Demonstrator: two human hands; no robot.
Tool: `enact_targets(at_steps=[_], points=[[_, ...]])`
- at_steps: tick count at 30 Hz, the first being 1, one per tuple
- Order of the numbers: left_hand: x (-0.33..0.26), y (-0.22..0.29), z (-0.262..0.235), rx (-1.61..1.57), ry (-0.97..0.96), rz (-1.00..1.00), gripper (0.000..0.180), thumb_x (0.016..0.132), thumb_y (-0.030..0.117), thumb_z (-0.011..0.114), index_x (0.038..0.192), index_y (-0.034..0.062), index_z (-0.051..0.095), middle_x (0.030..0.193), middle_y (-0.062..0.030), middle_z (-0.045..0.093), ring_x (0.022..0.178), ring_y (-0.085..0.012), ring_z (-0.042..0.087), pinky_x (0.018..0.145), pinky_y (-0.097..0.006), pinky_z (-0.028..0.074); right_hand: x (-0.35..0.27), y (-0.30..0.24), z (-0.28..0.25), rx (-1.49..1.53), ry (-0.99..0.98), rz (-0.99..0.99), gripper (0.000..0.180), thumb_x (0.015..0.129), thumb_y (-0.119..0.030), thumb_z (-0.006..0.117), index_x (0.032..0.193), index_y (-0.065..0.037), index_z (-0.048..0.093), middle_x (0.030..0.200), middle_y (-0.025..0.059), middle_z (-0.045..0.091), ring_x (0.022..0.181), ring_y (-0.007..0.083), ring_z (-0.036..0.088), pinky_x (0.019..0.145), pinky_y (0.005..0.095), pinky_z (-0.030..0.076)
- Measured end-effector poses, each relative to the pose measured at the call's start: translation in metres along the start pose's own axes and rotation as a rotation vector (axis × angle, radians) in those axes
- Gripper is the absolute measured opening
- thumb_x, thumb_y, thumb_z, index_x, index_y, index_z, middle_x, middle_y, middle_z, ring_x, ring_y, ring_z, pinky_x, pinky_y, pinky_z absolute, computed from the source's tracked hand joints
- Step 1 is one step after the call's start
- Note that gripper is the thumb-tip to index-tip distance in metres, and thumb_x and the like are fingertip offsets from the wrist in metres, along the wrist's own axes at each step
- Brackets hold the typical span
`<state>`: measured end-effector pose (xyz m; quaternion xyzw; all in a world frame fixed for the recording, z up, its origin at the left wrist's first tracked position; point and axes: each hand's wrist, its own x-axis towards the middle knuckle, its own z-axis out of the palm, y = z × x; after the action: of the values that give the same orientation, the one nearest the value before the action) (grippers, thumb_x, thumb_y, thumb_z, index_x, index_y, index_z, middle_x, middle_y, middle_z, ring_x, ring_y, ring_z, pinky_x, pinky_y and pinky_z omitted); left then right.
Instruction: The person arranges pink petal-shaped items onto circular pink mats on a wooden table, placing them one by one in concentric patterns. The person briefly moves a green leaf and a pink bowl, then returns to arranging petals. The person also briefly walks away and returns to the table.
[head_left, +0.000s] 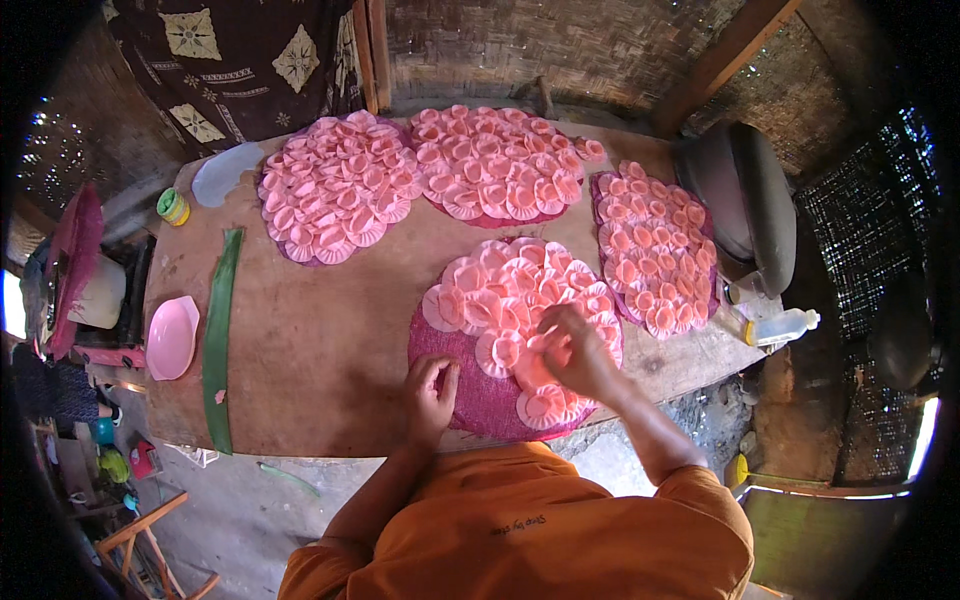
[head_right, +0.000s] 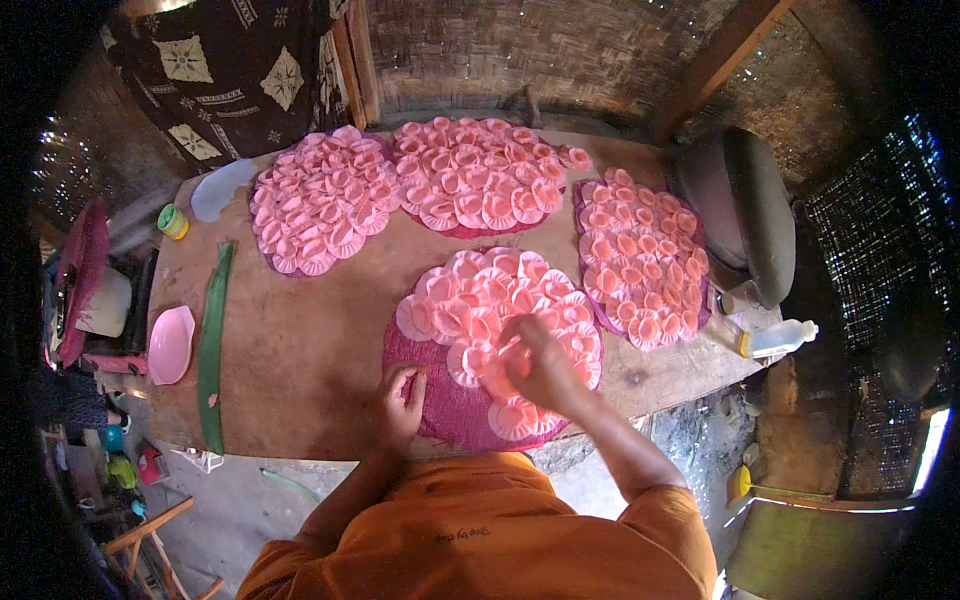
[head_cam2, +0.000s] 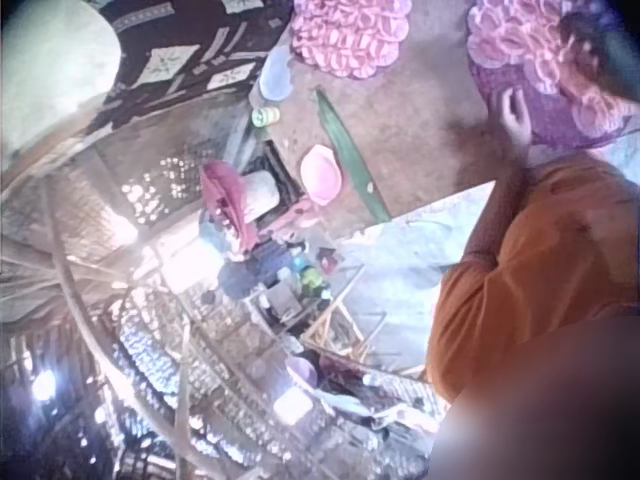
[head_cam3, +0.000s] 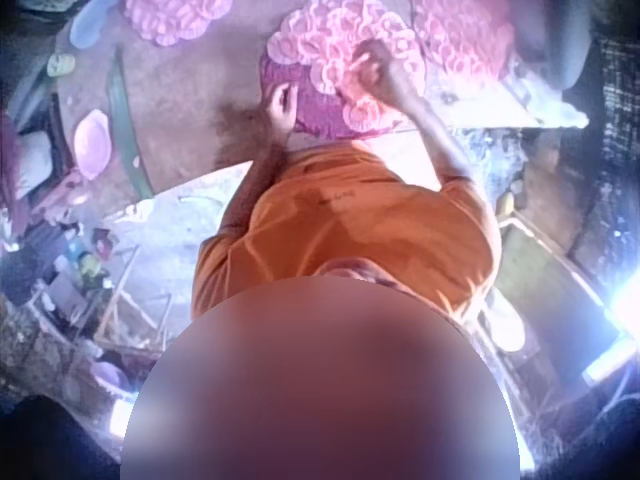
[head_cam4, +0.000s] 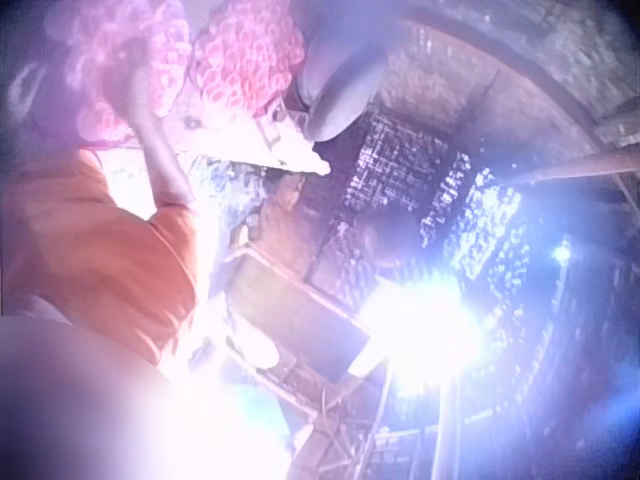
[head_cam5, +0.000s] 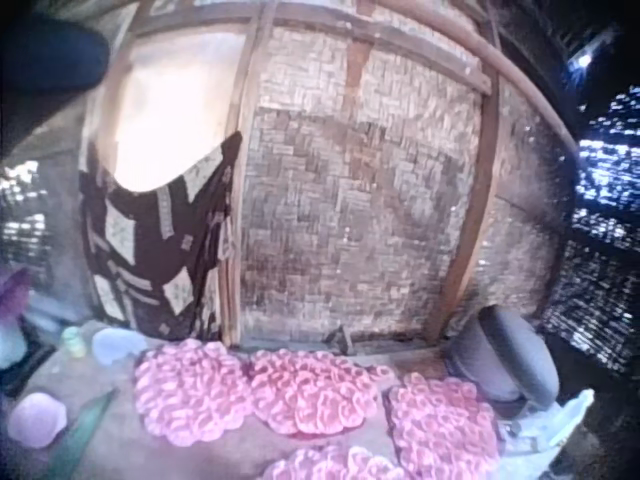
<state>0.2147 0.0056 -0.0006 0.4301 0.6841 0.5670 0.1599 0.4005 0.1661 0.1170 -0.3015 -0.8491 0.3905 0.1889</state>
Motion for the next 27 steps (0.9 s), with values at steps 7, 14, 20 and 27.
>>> enact_targets(at_steps=[7,14,20,27], points=[[0.001,-0.002,-0.002,-0.099,0.041,0.033,0.006,0.089,0.001,0.069,0.096,-0.0003,0.068,0.094,-0.0148,0.069,0.087,-0.0296,0.069,0.077,-0.036,0.054,-0.022,-0.014,0.057,-0.132,-0.152,-0.057,0.043,0.08,0.007,0.064,0.121,-0.002,0.054,0.128,0.0187,0.05,0.109,0.0392,0.063,0.087,0.0437,0.059],[0.001,-0.002,-0.002,-0.124,0.04,-0.001,0.004,0.091,0.002,0.07,0.093,-0.0004,0.068,0.092,-0.0137,0.07,0.085,-0.0277,0.069,0.076,-0.036,0.054,-0.018,-0.004,0.047,-0.418,-0.237,0.014,0.053,0.08,-0.009,0.076,0.128,-0.009,0.051,0.134,0.0156,0.048,0.112,0.0362,0.064,0.09,0.0447,0.058],[0.001,-0.003,0.001,-0.1,0.056,0.024,0.004,0.09,0.003,0.07,0.093,0.0,0.069,0.094,-0.0133,0.07,0.085,-0.0278,0.068,0.077,-0.036,0.054,0.057,0.074,-0.072,-0.372,0.427,-0.134,0.034,0.082,-0.01,0.079,0.112,-0.003,0.063,0.115,0.0164,0.061,0.1,0.0333,0.065,0.079,0.0367,0.057],[-0.006,-0.004,-0.001,0.073,0.034,-0.052,0.009,0.093,0.01,0.068,0.095,0.0021,0.071,0.096,-0.0146,0.069,0.091,-0.0283,0.067,0.082,-0.037,0.054,0.19,0.24,-0.147,-0.303,0.743,0.169,0.028,0.085,-0.032,0.072,0.092,-0.004,0.075,0.083,0.0188,0.073,0.081,0.0321,0.072,0.074,0.0413,0.056]])
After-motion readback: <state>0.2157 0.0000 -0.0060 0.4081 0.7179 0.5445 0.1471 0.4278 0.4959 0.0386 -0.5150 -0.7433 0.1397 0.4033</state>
